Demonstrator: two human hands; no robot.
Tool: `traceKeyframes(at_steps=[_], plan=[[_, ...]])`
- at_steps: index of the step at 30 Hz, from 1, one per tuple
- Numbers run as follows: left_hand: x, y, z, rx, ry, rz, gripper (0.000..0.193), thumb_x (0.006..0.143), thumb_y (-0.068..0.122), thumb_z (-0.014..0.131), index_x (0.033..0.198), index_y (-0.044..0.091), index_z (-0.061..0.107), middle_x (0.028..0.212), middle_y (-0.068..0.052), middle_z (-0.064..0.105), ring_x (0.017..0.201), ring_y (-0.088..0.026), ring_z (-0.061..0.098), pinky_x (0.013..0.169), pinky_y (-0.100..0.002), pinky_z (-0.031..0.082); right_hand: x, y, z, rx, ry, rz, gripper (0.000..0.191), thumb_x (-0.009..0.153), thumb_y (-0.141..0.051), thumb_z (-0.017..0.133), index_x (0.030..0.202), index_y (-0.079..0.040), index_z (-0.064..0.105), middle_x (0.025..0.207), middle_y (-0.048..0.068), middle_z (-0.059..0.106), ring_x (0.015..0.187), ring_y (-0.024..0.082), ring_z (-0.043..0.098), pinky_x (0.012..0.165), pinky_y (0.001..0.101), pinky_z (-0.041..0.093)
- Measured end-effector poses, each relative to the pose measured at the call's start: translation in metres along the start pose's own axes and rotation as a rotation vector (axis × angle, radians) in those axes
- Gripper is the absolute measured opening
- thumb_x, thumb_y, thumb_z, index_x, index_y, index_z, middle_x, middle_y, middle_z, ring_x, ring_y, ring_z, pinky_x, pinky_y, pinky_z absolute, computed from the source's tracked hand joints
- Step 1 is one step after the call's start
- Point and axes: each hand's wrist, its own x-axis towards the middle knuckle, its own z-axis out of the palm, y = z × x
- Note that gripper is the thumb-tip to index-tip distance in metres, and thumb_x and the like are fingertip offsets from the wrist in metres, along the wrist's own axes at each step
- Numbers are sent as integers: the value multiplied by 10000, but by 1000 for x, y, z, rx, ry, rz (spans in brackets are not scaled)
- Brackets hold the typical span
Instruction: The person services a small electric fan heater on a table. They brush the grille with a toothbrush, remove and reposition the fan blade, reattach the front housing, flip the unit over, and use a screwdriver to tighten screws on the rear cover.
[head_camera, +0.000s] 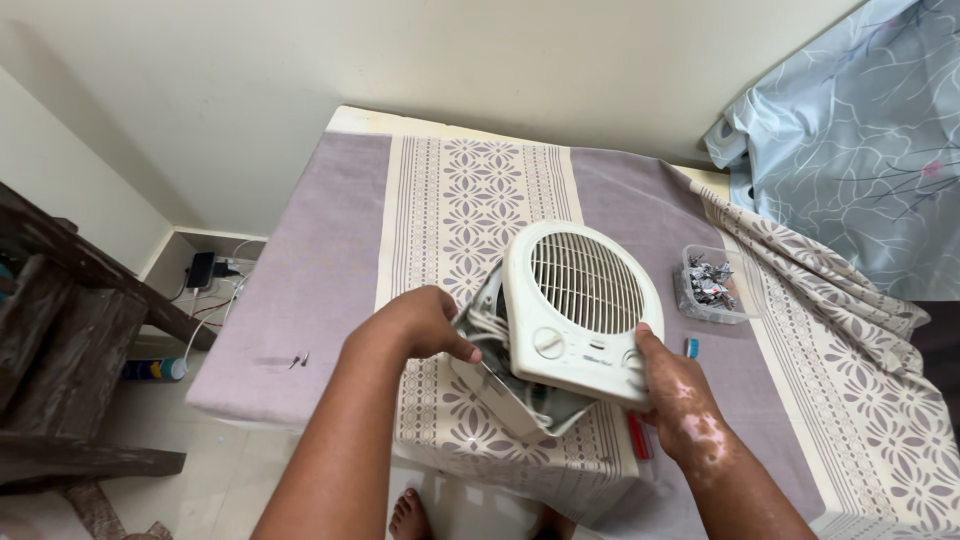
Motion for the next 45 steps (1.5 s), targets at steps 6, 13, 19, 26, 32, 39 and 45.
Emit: traceKeyframes(at_steps=[6,13,19,26,32,39,45], plan=[[13,-21,16,-114,30,63,406,813,344,742,1102,63,789,1088,-163,794,1027,-292,747,898,-400,547,-9,-8,5,-50,-8,11,610,1014,-468,517,1320,54,591,1202,202,659,1101,296,633,934,470,572],[30,-18,16,-223,-55,-81,573,975,535,595,999,-20,732,901,-180,800,737,-232,790,632,-375,555,-23,-15,0,-10,-32,77,616,1032,-422,501,1383,85,495,1248,270,621,1116,385,659,932,520,605],[27,-7,25,-227,-34,-113,499,957,553,571,1151,111,698,934,-109,792,736,-246,788,692,-382,559,-23,-21,-6,54,-75,112,605,1025,-400,508,1416,57,451,1278,273,607,1150,405,647,966,560,580],[40,7,38,-177,179,-49,441,952,459,634,1102,63,759,975,-160,771,814,-267,739,817,-390,568,-7,-18,-6,50,-44,74,562,1012,-395,543,1369,38,514,1287,228,632,1115,306,631,1008,534,540],[54,16,51,-374,324,-86,243,918,240,672,1041,41,737,1070,-206,755,1002,-346,727,903,-430,557,12,-15,-11,61,-83,-4,566,1004,-397,567,1255,109,597,1151,244,706,1058,325,664,966,513,532],[84,32,52,-434,401,-44,266,932,236,664,1056,23,762,1079,-211,751,1033,-354,721,932,-426,547,50,-40,-14,65,-41,-108,489,986,-361,605,1165,91,649,1084,216,730,981,291,686,930,458,550],[145,61,27,-424,444,-48,296,931,251,673,1079,3,742,1100,-222,734,1051,-365,709,934,-435,543,91,-91,-4,60,-46,-141,488,1003,-370,593,1183,80,646,1089,188,709,968,280,662,888,440,557]])
